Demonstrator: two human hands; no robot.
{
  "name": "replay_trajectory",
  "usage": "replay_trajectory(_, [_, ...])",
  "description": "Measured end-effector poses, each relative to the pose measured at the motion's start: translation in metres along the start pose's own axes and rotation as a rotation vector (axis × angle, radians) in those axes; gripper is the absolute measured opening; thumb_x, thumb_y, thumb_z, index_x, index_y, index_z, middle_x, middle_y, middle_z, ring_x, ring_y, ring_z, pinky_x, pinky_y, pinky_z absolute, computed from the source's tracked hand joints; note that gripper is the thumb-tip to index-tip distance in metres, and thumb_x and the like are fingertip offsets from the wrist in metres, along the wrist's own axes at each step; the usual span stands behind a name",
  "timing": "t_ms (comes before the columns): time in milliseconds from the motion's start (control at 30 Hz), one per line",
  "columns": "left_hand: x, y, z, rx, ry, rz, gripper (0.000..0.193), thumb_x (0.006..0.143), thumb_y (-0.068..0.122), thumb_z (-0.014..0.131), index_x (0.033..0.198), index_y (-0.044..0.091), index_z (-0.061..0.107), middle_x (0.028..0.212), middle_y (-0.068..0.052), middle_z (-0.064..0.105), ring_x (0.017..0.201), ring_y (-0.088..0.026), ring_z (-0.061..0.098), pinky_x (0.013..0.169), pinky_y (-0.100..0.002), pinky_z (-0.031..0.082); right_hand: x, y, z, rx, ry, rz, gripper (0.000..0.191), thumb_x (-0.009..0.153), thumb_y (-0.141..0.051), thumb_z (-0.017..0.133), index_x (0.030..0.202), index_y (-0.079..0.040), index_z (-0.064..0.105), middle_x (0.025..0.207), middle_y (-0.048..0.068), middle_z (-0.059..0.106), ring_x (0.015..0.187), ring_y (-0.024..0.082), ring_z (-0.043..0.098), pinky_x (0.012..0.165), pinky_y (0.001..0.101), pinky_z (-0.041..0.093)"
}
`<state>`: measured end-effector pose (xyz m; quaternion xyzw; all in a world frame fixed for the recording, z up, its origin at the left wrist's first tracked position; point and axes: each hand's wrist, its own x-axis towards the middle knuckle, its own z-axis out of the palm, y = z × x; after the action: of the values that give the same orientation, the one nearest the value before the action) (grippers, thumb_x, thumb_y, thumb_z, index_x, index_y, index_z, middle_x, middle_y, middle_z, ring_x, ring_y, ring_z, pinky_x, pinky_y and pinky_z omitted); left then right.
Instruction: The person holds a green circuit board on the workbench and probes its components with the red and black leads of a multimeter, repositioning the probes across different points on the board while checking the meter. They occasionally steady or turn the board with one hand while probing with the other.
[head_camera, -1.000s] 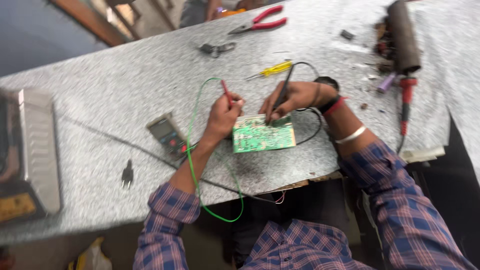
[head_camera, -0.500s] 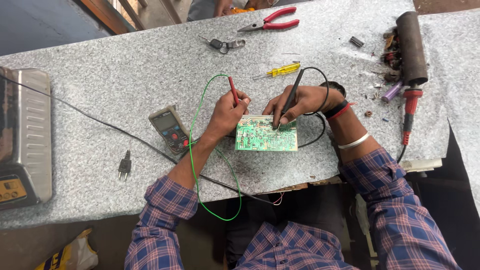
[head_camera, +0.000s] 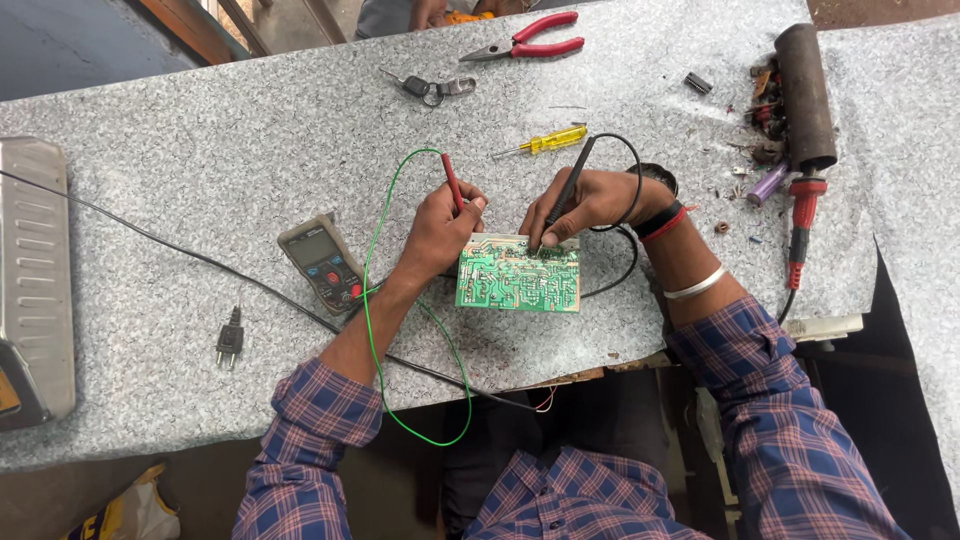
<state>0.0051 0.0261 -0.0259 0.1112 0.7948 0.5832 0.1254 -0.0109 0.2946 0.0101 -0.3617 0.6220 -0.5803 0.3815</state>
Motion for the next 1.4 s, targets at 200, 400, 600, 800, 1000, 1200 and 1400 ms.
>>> replay_trajectory(200, [-0.0002, -0.0025, 0.0018, -0.018, 0.009, 0.011, 0.017, 0.099, 0.017, 0.063, 0.104, 0.001, 0.065, 0.072, -0.003, 0.067, 0.065, -0.009, 0.064, 0.060, -0.028, 0.051, -0.0010, 0.0018, 0.0025, -0.005, 0.064, 0.080, 0.029, 0.084, -0.016, 0.080, 0.106, 0.002, 0.079, 0.102, 0.013, 0.080, 0.095, 0.021, 0.073, 0.088, 0.0350, 0.057])
replay_trajectory(400, [0.0009, -0.0005, 0.0030, -0.066, 0.006, -0.004, 0.015, 0.098, 0.016, 0.063, 0.103, 0.001, 0.064, 0.071, -0.002, 0.066, 0.065, -0.009, 0.064, 0.059, -0.028, 0.051, 0.0009, 0.0051, 0.0012, 0.016, 0.037, -0.001, 0.027, 0.085, -0.016, 0.080, 0.104, 0.003, 0.079, 0.102, 0.012, 0.080, 0.096, 0.019, 0.073, 0.088, 0.0335, 0.057])
replay_trajectory(600, [-0.0014, -0.0015, 0.0029, -0.058, 0.001, -0.019, 0.015, 0.099, 0.016, 0.063, 0.103, 0.002, 0.064, 0.072, -0.002, 0.066, 0.065, -0.008, 0.064, 0.060, -0.028, 0.051, 0.0023, 0.0073, 0.0019, 0.017, 0.037, -0.017, 0.027, 0.086, -0.016, 0.080, 0.105, 0.003, 0.079, 0.100, 0.012, 0.080, 0.096, 0.019, 0.074, 0.091, 0.0331, 0.057])
replay_trajectory(800, [0.0002, 0.0002, 0.0013, -0.072, 0.016, -0.011, 0.014, 0.100, 0.015, 0.061, 0.105, 0.002, 0.064, 0.072, -0.002, 0.066, 0.064, -0.008, 0.062, 0.059, -0.027, 0.049, 0.0039, 0.0027, 0.0066, 0.040, 0.052, -0.018, 0.026, 0.086, -0.014, 0.079, 0.106, 0.003, 0.078, 0.100, 0.011, 0.079, 0.094, 0.016, 0.071, 0.087, 0.0316, 0.056])
replay_trajectory(1000, [0.0002, -0.0020, 0.0015, -0.131, 0.006, -0.002, 0.014, 0.101, 0.013, 0.059, 0.108, 0.001, 0.062, 0.074, -0.001, 0.064, 0.065, -0.007, 0.060, 0.059, -0.026, 0.048, 0.0035, 0.0032, 0.0072, 0.051, 0.063, -0.050, 0.026, 0.089, -0.015, 0.079, 0.107, 0.003, 0.078, 0.100, 0.011, 0.079, 0.096, 0.016, 0.071, 0.089, 0.0314, 0.056])
replay_trajectory(1200, [0.0008, -0.0013, -0.0001, -0.091, 0.018, 0.003, 0.015, 0.101, 0.014, 0.059, 0.108, 0.001, 0.063, 0.073, -0.001, 0.064, 0.064, -0.007, 0.061, 0.059, -0.025, 0.049, 0.0033, 0.0051, 0.0057, 0.041, 0.086, 0.027, 0.027, 0.087, -0.017, 0.080, 0.106, 0.002, 0.079, 0.098, 0.011, 0.080, 0.092, 0.016, 0.072, 0.085, 0.0318, 0.056])
replay_trajectory(1400, [0.0012, -0.0039, 0.0006, -0.100, 0.007, 0.007, 0.015, 0.101, 0.014, 0.059, 0.107, 0.001, 0.063, 0.073, -0.001, 0.064, 0.065, -0.007, 0.062, 0.060, -0.026, 0.049, 0.0054, 0.0055, 0.0080, -0.012, 0.122, 0.011, 0.027, 0.085, -0.016, 0.080, 0.105, 0.002, 0.079, 0.097, 0.010, 0.080, 0.092, 0.016, 0.072, 0.087, 0.0313, 0.056])
